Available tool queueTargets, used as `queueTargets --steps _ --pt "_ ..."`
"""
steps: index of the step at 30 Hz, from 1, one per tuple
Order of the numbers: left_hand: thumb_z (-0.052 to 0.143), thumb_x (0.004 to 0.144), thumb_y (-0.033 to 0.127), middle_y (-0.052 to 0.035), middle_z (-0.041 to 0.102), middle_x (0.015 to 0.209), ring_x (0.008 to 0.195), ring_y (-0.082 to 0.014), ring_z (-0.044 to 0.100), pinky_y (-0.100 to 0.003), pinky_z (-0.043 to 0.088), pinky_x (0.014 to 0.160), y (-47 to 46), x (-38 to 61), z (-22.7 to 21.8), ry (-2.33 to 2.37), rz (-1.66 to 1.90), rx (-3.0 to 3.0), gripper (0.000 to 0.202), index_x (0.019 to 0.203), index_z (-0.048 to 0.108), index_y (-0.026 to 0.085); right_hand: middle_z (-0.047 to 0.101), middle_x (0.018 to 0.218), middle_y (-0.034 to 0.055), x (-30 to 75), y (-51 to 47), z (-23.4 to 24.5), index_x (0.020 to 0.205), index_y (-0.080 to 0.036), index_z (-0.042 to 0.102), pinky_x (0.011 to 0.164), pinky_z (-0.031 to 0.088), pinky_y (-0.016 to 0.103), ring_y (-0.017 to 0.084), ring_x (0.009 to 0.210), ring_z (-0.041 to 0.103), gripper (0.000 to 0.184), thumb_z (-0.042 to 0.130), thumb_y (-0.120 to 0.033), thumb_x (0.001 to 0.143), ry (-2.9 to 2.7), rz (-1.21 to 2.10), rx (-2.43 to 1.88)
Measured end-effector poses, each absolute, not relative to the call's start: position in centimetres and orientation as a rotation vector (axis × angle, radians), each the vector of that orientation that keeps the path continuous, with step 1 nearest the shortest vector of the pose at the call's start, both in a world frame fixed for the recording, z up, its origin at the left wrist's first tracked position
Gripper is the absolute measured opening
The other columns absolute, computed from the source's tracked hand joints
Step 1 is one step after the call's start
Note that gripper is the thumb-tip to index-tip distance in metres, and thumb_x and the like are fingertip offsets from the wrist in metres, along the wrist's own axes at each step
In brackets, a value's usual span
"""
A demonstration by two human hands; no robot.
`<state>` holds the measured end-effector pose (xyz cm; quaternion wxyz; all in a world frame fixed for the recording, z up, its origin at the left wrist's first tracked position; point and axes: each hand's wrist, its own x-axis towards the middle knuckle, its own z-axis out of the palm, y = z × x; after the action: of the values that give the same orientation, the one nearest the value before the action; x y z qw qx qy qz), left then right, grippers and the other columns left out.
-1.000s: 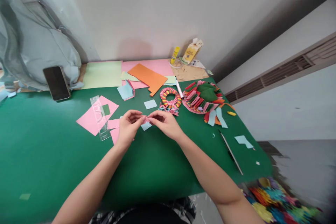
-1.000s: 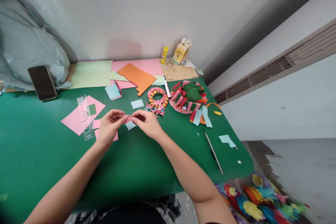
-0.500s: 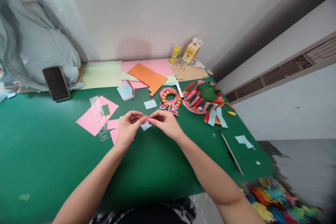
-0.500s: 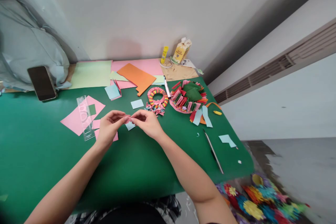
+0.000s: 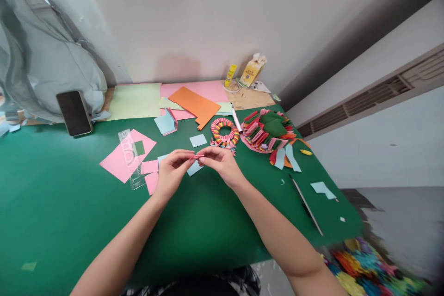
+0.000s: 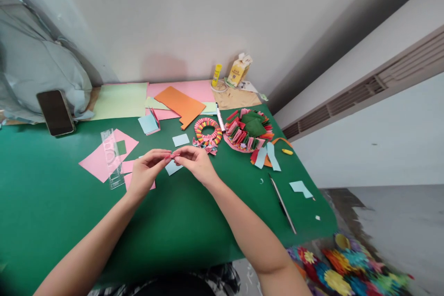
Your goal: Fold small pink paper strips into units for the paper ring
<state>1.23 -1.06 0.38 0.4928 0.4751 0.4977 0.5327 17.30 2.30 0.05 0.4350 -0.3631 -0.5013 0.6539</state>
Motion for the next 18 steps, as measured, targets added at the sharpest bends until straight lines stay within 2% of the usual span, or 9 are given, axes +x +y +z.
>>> queueTargets --steps 4,9,12,18 --pt "0.070 0.074 0.036 -0.0056 0.068 0.083 0.081 -0.0203 0.063 -0.032 0.050 0.077 -1.07 1.17 0.41 1.257 1.249 1.117 0.017 0.079 0.070 0.019 0.065 0.076 0.0034 17.11 2.23 -0.05 0.081 -0.017 0.070 0.065 0.051 0.027 0.015 0.067 0.059 0.022 0.074 -0.037 0.075 -1.334 1.530 -0.950" --pt "0.071 0.072 0.038 -0.0060 0.069 0.080 0.080 -0.0220 0.064 -0.033 0.051 0.077 -1.01 1.17 0.48 1.275 1.213 1.080 0.022 0.079 0.070 0.018 0.066 0.077 0.0044 16.95 2.30 -0.49 0.083 -0.017 0.069 0.066 0.053 0.029 0.017 0.067 0.061 0.031 0.076 -0.045 0.072 -1.324 1.493 -0.994" --pt "0.072 0.072 0.038 -0.0064 0.069 0.081 0.079 -0.0210 0.064 -0.032 0.051 0.077 -1.04 1.26 0.45 1.250 1.224 1.051 0.023 0.080 0.070 0.017 0.065 0.076 0.0039 16.89 2.25 -0.55 0.082 -0.016 0.068 0.064 0.053 0.029 0.017 0.066 0.061 0.032 0.078 -0.044 0.070 -1.298 1.502 -0.990" --pt "0.075 0.069 0.038 -0.0060 0.068 0.081 0.077 -0.0194 0.064 -0.031 0.052 0.076 -1.09 1.48 0.51 1.237 1.245 1.008 0.025 0.080 0.068 0.017 0.065 0.075 0.0039 16.86 2.05 -0.20 0.079 -0.016 0.068 0.064 0.052 0.028 0.017 0.066 0.060 0.025 0.075 -0.041 0.075 -1.371 1.461 -0.952"
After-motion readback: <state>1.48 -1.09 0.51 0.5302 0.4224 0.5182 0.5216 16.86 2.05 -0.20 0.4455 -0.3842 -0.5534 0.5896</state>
